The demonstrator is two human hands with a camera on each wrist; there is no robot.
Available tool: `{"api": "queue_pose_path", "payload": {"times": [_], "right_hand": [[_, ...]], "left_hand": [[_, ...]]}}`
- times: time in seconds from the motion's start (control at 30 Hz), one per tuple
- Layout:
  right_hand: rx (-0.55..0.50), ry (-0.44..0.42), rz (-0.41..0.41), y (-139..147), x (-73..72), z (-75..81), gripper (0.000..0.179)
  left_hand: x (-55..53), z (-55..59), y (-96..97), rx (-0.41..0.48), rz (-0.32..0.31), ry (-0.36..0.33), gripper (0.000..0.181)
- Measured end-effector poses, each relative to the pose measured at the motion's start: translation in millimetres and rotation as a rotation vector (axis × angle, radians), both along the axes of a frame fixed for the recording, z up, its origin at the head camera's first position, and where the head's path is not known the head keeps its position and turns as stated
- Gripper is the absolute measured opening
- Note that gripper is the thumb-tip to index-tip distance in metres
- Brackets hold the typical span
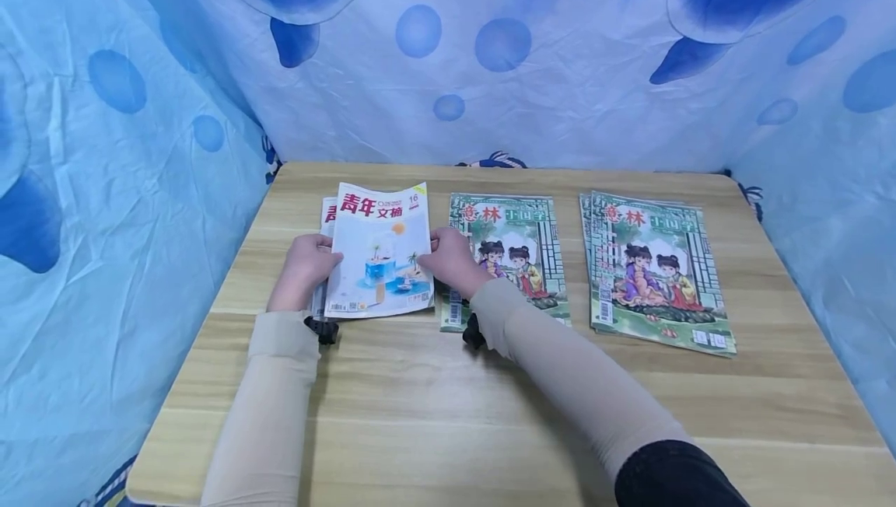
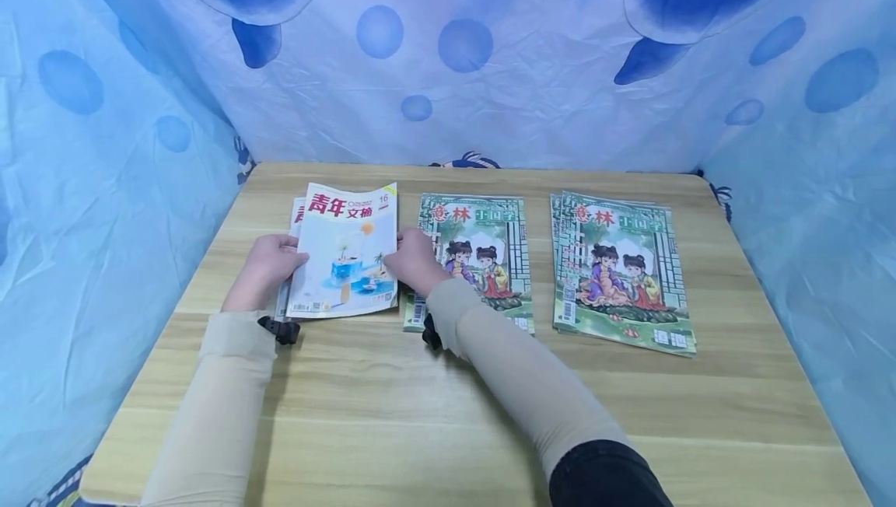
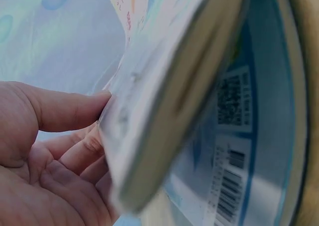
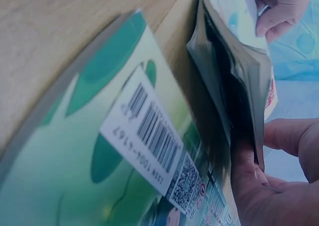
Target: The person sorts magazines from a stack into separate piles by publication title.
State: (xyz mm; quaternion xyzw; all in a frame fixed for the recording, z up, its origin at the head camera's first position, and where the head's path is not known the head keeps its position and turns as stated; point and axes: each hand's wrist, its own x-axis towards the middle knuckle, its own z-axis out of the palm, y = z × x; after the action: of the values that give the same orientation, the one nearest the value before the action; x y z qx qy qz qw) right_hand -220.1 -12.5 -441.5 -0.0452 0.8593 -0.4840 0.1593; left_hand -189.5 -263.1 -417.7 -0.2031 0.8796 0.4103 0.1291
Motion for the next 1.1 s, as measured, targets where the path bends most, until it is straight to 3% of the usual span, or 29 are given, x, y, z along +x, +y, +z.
{"api": "queue_pose_path", "payload": {"times": [0.5,0.8,0.97,1.1], "right_hand": [[0.102,0.056,0.023,-3.5,-3.2,-4.6,0.047],[0.177,0.109,0.042,-4.3,-1.3,-6.2,0.029],[0.182,0.119,0.045,-3.3,-0.5,-6.5,0.032],[0.194,0.145,0.063,-2.8,-0.7,-8.4,0.031]], "left_hand": [[-2.5,-3.8,1.6,-0.165,-0.016,0.05,0.04],[2.0,-1.2,4.9,-0.252,-0.062,0.083,0.04],[1.0,-3.1,6.3,-0.267,-0.071,0.101,0.043],[0.9,-3.4,8.4,-0.26,-0.043,0.122,0.047]]}}
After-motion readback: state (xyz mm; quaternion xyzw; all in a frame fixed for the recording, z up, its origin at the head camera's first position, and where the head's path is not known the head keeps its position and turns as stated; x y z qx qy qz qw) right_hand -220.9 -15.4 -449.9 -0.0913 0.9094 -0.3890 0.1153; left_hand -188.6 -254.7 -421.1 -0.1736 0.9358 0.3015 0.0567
